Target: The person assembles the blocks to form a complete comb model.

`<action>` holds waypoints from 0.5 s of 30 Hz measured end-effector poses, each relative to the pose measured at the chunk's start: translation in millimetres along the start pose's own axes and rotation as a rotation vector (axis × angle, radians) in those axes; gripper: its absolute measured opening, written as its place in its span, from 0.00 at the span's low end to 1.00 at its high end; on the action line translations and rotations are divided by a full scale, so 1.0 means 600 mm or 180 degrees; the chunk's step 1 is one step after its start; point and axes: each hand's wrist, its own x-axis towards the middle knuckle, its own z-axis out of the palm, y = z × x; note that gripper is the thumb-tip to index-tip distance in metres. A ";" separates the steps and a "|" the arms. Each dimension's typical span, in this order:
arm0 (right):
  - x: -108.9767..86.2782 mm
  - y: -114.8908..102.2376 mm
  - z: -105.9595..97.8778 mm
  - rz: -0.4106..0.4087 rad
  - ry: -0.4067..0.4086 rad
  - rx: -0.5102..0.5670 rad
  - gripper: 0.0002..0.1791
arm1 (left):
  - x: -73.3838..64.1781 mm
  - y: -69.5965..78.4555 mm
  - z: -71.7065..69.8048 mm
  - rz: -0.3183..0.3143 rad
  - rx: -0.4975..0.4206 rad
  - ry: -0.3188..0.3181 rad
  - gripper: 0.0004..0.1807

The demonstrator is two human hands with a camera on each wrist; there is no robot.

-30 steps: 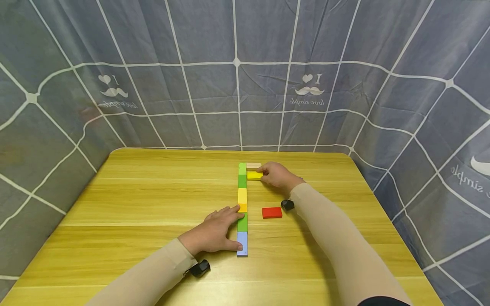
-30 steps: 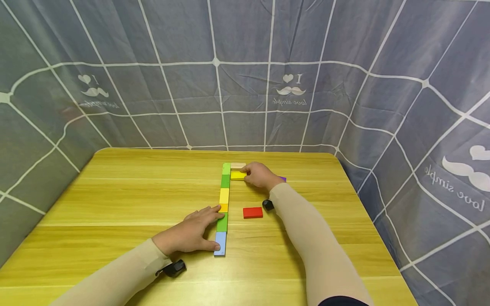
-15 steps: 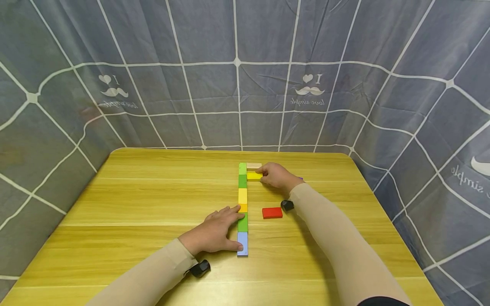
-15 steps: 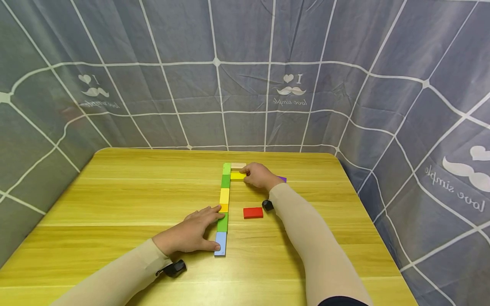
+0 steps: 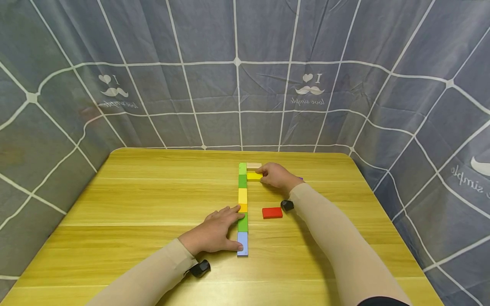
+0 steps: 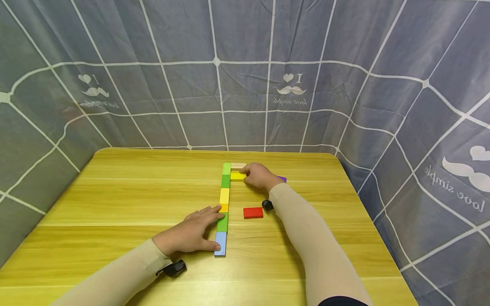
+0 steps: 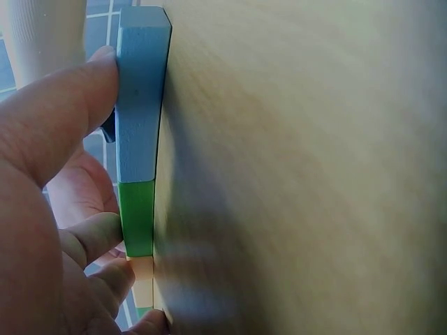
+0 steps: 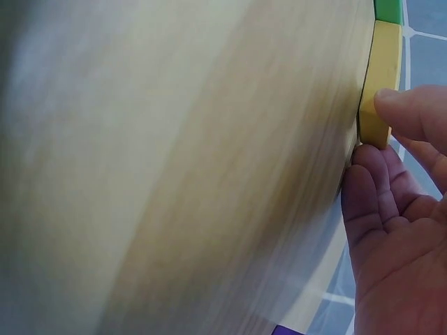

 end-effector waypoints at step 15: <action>-0.035 0.013 -0.040 0.0169 0.0125 0.0265 0.25 | 0.000 0.005 0.001 0.0014 0.0022 0.0000 0.50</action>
